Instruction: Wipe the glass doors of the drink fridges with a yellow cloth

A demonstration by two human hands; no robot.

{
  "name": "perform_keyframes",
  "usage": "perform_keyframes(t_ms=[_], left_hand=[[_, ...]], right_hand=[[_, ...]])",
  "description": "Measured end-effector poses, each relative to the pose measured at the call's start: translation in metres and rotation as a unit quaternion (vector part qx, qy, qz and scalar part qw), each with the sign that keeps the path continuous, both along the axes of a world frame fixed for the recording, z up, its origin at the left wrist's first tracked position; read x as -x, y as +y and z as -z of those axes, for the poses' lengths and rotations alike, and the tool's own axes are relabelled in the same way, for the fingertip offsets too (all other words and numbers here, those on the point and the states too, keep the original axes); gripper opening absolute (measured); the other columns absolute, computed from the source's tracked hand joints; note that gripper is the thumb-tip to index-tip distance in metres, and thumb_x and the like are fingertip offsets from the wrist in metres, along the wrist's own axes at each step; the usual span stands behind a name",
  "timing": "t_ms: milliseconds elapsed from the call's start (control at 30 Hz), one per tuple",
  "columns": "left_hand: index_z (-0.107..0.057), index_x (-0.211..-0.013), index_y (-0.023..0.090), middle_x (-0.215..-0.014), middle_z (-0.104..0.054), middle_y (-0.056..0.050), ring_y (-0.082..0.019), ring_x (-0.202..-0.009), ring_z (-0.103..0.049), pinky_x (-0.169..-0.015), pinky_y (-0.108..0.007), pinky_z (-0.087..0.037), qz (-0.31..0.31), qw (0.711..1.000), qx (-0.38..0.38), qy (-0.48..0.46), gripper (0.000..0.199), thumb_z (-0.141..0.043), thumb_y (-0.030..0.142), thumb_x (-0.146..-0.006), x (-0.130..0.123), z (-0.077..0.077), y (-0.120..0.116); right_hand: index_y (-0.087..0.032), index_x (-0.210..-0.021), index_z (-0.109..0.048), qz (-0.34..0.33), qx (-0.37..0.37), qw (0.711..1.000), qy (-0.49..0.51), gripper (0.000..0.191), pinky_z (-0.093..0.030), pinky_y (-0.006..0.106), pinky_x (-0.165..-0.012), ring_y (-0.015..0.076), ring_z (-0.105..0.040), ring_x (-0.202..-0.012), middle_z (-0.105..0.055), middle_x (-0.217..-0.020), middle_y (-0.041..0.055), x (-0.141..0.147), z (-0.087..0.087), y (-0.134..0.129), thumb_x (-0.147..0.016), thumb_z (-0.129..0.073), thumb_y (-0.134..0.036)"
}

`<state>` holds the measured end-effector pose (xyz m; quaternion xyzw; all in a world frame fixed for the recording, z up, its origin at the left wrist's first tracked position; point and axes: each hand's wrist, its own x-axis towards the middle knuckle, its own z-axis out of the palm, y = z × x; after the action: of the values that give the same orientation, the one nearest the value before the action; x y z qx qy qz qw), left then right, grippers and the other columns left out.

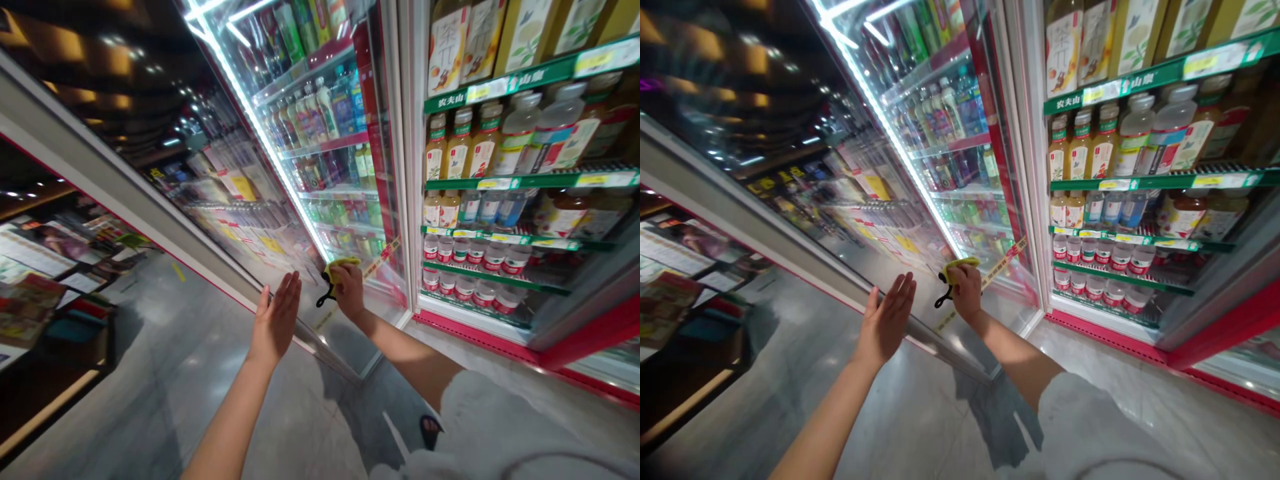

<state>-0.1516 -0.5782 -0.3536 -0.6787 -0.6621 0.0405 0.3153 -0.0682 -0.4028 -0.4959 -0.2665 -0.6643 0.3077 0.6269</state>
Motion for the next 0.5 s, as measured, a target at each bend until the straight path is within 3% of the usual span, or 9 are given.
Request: perform_keyframes(t_ms=[133,233,367,433,500], left_hand=[[-0.012,-0.165,0.011,-0.166,-0.03,-0.011,-0.016,-0.157,-0.016,-0.13,-0.042,0.01,0.016,1.0,0.001,0.016,0.069,-0.031,0.005,-0.099,-0.002,-0.002,0.0],[-0.012,-0.164,0.009,-0.166,-0.029,-0.012,-0.017,-0.157,-0.015,-0.131,-0.041,0.009,0.029,0.999,0.004,0.021,0.067,-0.033,0.008,-0.101,-0.001,-0.002,-0.002],[-0.016,-0.164,0.011,-0.166,-0.027,-0.013,-0.02,-0.157,-0.018,-0.132,-0.047,-0.003,0.041,0.999,0.014,0.001,0.066,-0.033,0.008,-0.101,0.004,0.001,-0.003],[-0.019,-0.164,0.012,-0.165,-0.027,-0.014,-0.021,-0.156,-0.02,-0.132,-0.049,-0.009,0.047,0.999,0.015,-0.013,0.065,-0.033,0.008,-0.1,0.006,0.003,-0.003],[-0.021,-0.163,0.012,-0.165,-0.027,-0.014,-0.022,-0.156,-0.022,-0.132,-0.049,-0.012,0.055,0.998,0.015,-0.017,0.064,-0.034,0.009,-0.101,0.006,0.004,-0.003]], right_hand=[[-0.025,-0.121,-0.072,0.001,-0.006,1.0,0.001,0.045,-0.048,0.046,-0.102,0.0258,-0.054,-0.113,-0.061,-0.117,0.0091,0.011,-0.008,-0.027,-0.084,-0.053,-0.008],[-0.027,-0.117,-0.075,-0.021,-0.006,1.0,-0.009,0.036,-0.047,0.046,-0.102,0.0271,-0.055,-0.113,-0.063,-0.117,0.0082,0.016,0.013,-0.061,-0.09,-0.054,-0.017],[-0.024,-0.099,-0.079,-0.015,0.046,0.999,-0.011,0.029,-0.051,0.041,-0.088,0.024,-0.056,-0.097,-0.064,-0.1,0.0066,0.019,0.051,-0.108,-0.088,-0.052,-0.018],[-0.023,-0.098,-0.079,-0.003,0.056,0.998,-0.005,0.031,-0.052,0.04,-0.085,0.0233,-0.056,-0.095,-0.062,-0.097,0.0068,0.024,0.054,-0.119,-0.088,-0.051,-0.017],[-0.024,-0.103,-0.078,-0.009,0.046,0.999,0.001,0.031,-0.052,0.041,-0.089,0.024,-0.056,-0.1,-0.063,-0.102,0.0077,0.03,0.047,-0.121,-0.088,-0.052,-0.018]])
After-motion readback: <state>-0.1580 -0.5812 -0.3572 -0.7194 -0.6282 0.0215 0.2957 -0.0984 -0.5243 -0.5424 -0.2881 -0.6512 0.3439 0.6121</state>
